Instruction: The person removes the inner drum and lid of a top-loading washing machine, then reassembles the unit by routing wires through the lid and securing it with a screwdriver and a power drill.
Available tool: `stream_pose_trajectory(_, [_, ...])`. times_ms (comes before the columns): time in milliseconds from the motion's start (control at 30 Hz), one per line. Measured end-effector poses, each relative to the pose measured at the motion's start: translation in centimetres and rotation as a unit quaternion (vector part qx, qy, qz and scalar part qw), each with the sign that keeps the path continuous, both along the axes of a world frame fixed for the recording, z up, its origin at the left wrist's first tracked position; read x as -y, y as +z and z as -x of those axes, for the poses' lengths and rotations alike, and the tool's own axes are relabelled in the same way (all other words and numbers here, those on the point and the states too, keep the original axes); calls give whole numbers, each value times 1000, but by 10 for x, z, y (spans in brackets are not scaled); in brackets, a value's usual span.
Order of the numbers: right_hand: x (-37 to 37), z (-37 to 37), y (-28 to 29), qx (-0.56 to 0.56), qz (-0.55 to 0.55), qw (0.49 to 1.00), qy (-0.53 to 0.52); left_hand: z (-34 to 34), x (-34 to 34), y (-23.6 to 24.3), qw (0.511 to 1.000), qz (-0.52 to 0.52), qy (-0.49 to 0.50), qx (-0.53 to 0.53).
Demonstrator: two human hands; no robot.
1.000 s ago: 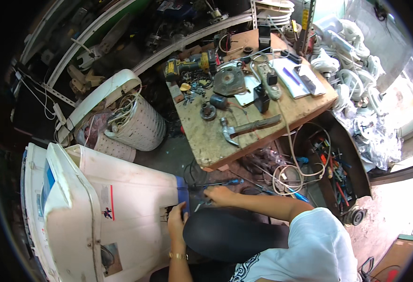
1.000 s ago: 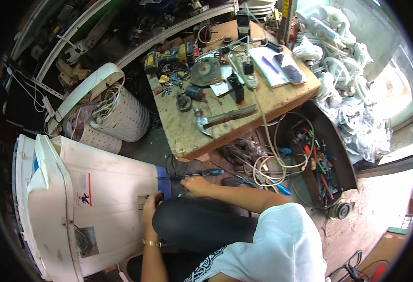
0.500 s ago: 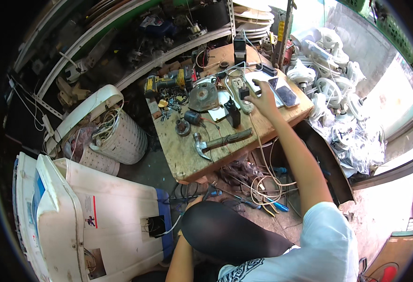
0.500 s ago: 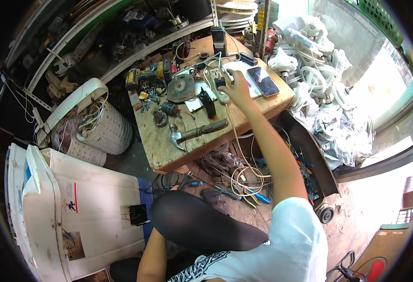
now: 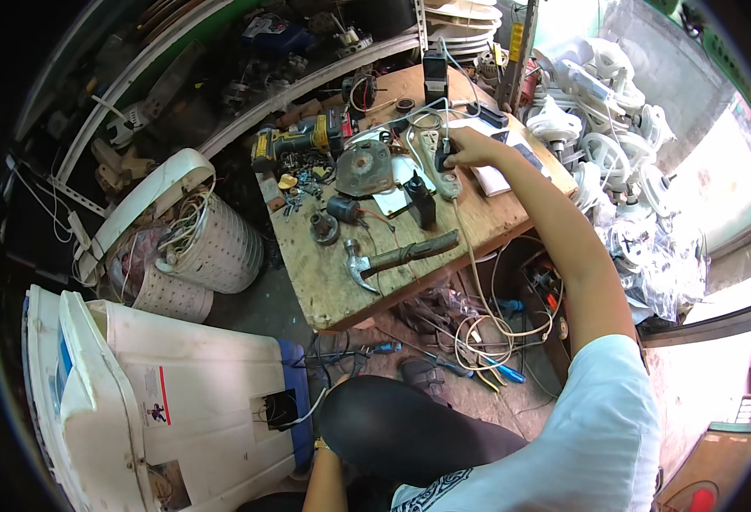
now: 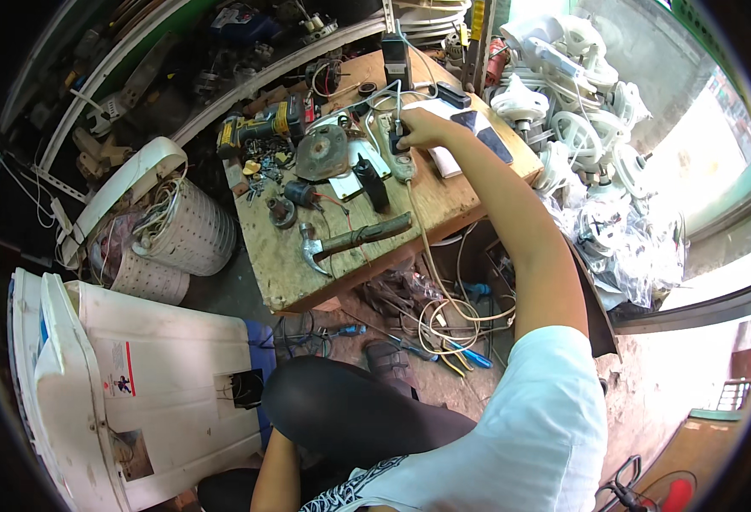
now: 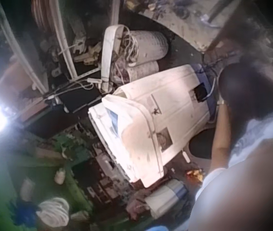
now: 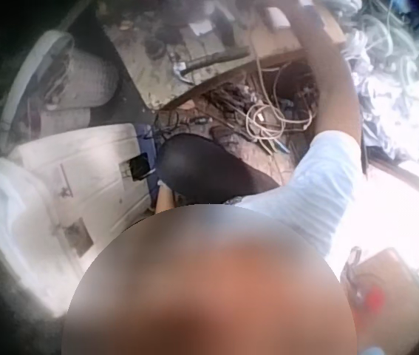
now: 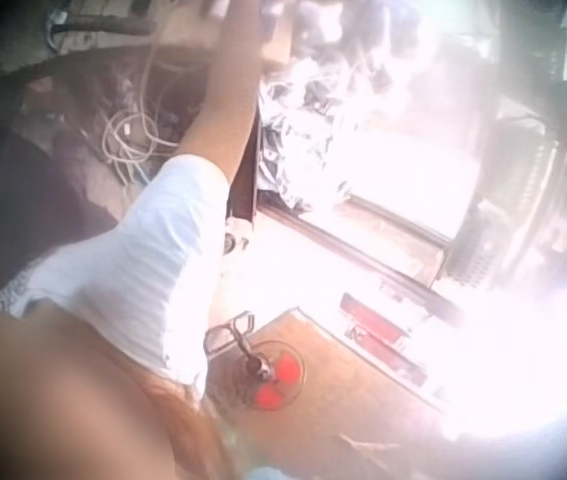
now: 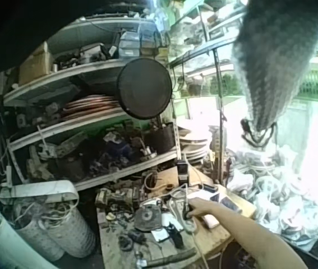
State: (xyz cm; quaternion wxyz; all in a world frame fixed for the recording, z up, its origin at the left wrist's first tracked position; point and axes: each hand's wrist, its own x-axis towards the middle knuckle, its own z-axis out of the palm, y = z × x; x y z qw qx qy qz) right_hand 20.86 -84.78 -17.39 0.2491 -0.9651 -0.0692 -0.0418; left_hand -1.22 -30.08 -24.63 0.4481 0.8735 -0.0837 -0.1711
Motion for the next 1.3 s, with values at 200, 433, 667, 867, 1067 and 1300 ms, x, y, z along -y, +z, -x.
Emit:
stream_pose_trajectory(200, [-2, -13, 21, -126, -86, 987, 39, -5, 6, -1, 1000, -1, -2, -7])
stream_pose_trajectory(433, [20, -43, 14, 106, -53, 991, -57, -12, 24, -4, 1000, 5, -31, -5])
stream_pose_trajectory(667, [19, -70, 1, 118, 9, 989, -83, -21, 32, -4, 1000, 0, -28, -12])
stream_pose_trajectory(867, [13, -81, -7, 89, 24, 993, -73, -30, 30, -30, 995, 59, -14, -84])
stream_pose_trajectory(1067, [4, -73, -6, 78, 46, 990, -109, -59, 51, 12, 957, 161, -88, -224])
stream_pose_trajectory(1300, [-114, 40, 27, 281, -217, 925, -136, -101, 74, 91, 943, 154, -180, -232])
